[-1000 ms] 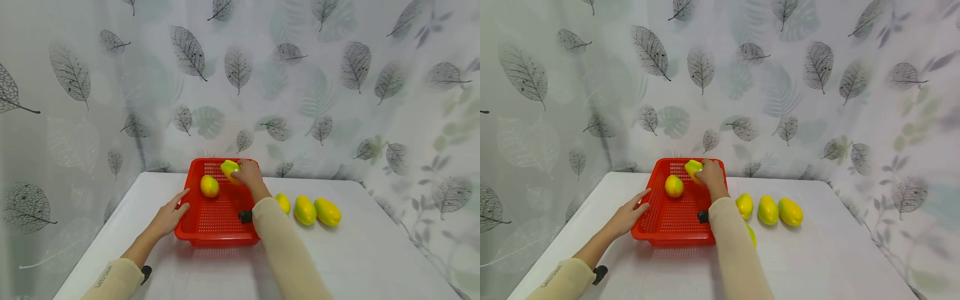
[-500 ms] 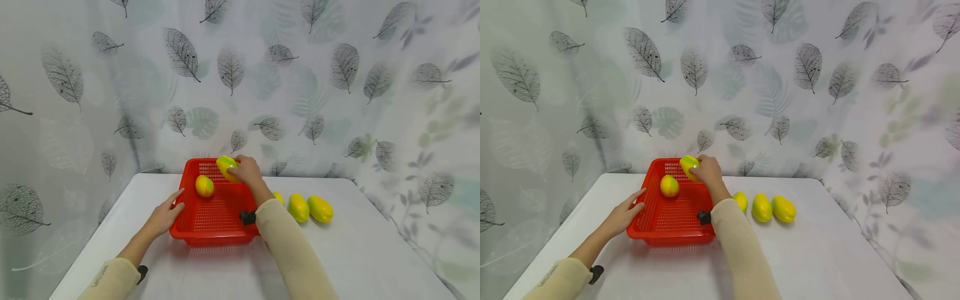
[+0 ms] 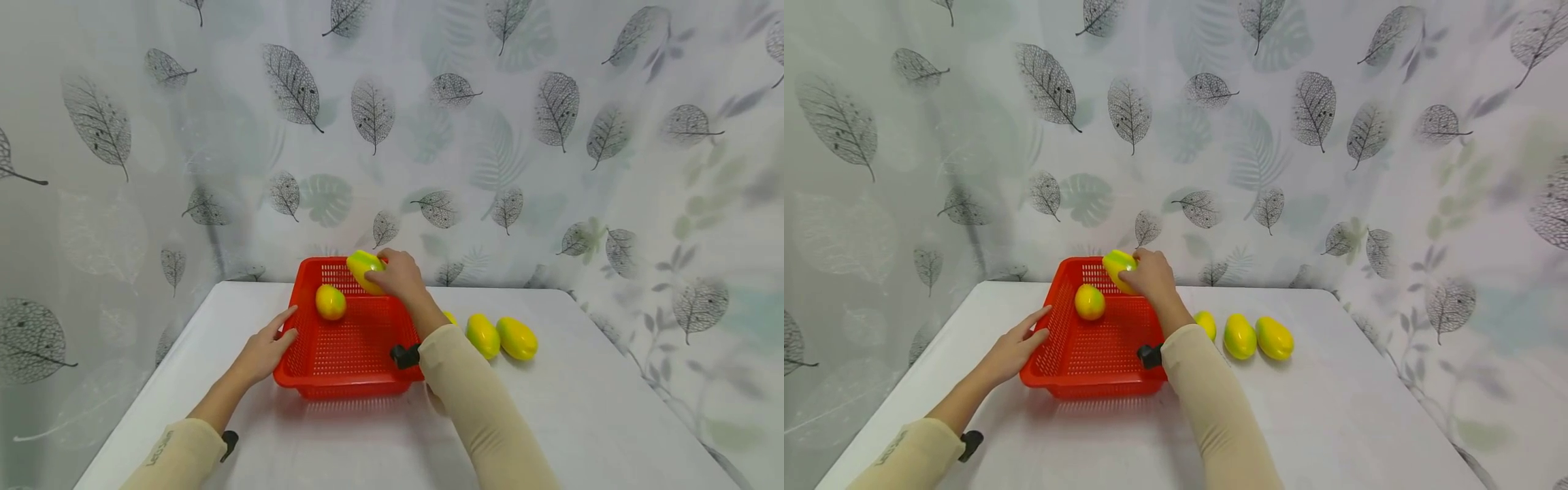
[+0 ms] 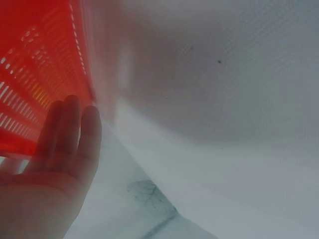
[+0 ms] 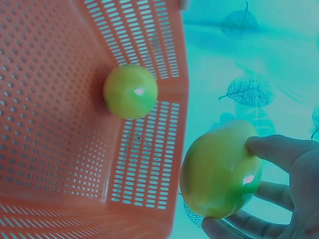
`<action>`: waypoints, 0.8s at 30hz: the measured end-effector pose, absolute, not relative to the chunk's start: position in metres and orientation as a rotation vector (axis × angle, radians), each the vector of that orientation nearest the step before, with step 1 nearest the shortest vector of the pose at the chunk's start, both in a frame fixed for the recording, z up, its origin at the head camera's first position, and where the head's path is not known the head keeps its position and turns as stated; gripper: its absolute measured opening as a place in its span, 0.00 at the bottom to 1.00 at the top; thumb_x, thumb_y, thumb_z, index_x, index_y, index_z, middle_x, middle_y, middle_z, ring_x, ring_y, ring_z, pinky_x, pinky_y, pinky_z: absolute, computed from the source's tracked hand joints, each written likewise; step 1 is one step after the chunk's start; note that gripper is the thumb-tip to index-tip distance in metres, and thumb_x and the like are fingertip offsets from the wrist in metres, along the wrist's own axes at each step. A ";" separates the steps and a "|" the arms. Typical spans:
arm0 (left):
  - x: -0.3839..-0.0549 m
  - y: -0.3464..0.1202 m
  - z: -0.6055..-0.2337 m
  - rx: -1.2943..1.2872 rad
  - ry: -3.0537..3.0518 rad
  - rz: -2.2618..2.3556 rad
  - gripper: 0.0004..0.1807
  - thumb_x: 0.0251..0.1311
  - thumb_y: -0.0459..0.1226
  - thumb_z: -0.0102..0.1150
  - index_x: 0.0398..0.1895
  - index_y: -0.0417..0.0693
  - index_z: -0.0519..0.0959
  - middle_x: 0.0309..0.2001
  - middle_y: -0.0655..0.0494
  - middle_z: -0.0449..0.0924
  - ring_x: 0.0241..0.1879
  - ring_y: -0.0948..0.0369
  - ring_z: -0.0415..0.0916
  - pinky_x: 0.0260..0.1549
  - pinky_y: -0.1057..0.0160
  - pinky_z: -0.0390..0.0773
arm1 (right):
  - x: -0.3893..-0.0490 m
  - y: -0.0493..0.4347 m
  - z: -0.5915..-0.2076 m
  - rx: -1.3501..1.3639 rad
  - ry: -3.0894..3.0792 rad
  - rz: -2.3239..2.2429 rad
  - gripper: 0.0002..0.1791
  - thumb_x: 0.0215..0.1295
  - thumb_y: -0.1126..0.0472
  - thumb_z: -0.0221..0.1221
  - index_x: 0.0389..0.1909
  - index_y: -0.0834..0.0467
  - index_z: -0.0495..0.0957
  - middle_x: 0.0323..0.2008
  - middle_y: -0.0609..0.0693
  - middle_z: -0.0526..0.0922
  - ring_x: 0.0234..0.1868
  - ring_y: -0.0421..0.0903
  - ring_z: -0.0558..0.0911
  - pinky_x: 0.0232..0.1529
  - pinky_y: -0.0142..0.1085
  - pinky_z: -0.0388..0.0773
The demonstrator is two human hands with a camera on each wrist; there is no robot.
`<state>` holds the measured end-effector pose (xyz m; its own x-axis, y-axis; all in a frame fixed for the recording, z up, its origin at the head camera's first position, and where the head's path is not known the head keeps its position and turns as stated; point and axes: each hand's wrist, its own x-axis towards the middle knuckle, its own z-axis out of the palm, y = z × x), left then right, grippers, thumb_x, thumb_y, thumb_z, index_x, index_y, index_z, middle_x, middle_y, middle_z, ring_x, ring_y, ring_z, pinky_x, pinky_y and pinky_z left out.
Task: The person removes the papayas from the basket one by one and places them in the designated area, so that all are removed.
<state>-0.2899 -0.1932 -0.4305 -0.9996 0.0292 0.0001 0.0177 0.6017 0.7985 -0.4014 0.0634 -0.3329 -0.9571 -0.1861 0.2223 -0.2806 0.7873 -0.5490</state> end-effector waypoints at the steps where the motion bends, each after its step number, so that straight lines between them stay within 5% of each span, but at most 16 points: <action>1: -0.290 -0.193 -0.430 0.037 2.798 1.397 0.31 0.68 0.52 0.42 0.73 0.63 0.51 0.51 0.39 0.72 0.31 0.57 0.76 0.29 0.62 0.79 | -0.401 0.063 -0.333 0.367 -2.820 0.899 0.29 0.56 0.46 0.62 0.57 0.54 0.73 0.47 0.52 0.76 0.43 0.48 0.74 0.44 0.41 0.76; 24: -0.290 -0.193 -0.428 0.062 2.806 1.371 0.31 0.69 0.51 0.41 0.73 0.61 0.49 0.52 0.38 0.71 0.32 0.57 0.75 0.30 0.62 0.78 | -0.380 0.085 -0.324 0.392 -2.812 0.876 0.29 0.54 0.46 0.63 0.56 0.55 0.74 0.46 0.53 0.76 0.41 0.48 0.74 0.40 0.41 0.76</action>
